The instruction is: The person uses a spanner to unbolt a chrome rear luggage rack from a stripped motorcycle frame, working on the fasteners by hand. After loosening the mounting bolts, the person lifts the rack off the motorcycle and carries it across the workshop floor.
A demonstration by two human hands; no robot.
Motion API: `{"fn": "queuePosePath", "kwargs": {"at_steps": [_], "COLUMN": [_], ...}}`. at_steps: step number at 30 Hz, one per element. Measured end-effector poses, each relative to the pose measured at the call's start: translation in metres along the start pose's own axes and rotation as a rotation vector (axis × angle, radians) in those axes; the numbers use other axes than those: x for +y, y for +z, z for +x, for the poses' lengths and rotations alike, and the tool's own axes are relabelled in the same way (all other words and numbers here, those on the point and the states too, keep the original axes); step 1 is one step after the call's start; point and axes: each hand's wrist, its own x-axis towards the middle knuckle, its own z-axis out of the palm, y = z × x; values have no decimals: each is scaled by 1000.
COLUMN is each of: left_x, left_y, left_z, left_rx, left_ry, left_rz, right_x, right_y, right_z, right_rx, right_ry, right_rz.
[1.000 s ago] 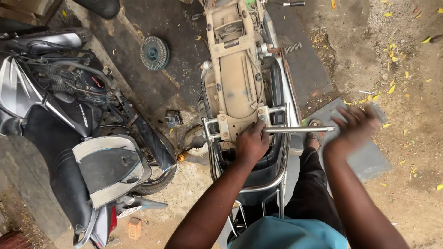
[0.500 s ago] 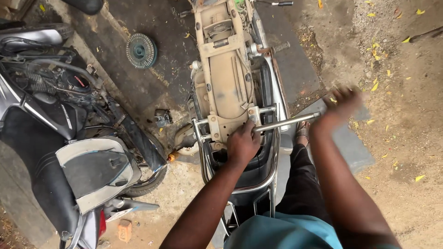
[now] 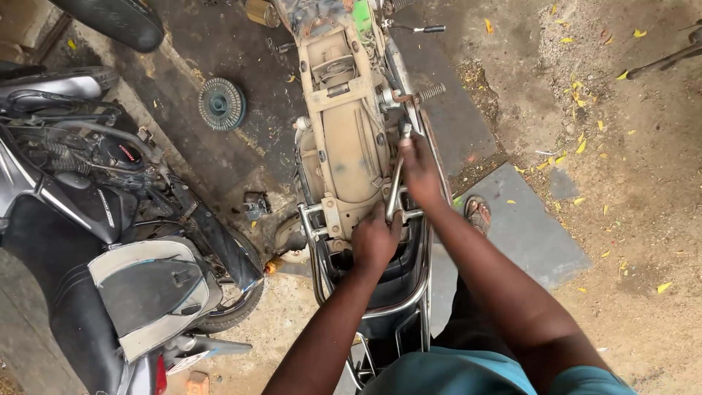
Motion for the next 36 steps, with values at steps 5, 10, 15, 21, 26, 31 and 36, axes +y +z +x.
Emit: {"fn": "queuePosePath", "kwargs": {"at_steps": [5, 10, 15, 21, 26, 31, 36], "left_x": [-2, -5, -23, -20, -31, -17, -26], "left_y": [0, 3, 21, 6, -50, -119, -120], "left_z": [2, 3, 3, -24, -68, -89, -117], "left_rx": [-44, -53, -215, -512, -782, -905, -308], "left_ry": [-30, -28, -116, -106, -145, -191, 114], "left_rz": [-22, -42, -203, -165, -104, -112, -207], "right_x": [-27, 13, -96, -197, -177, -192, -152], "right_y": [-94, 60, 151, 119, 99, 64, 49], "right_z": [53, 81, 32, -67, -105, -82, -56], "right_rx": [255, 15, -734, -1134, -1340, -1353, -1236], "right_ry": [289, -366, -99, -108, -237, -288, -73], "right_rz": [411, -354, -598, -865, -755, -799, -723]}}
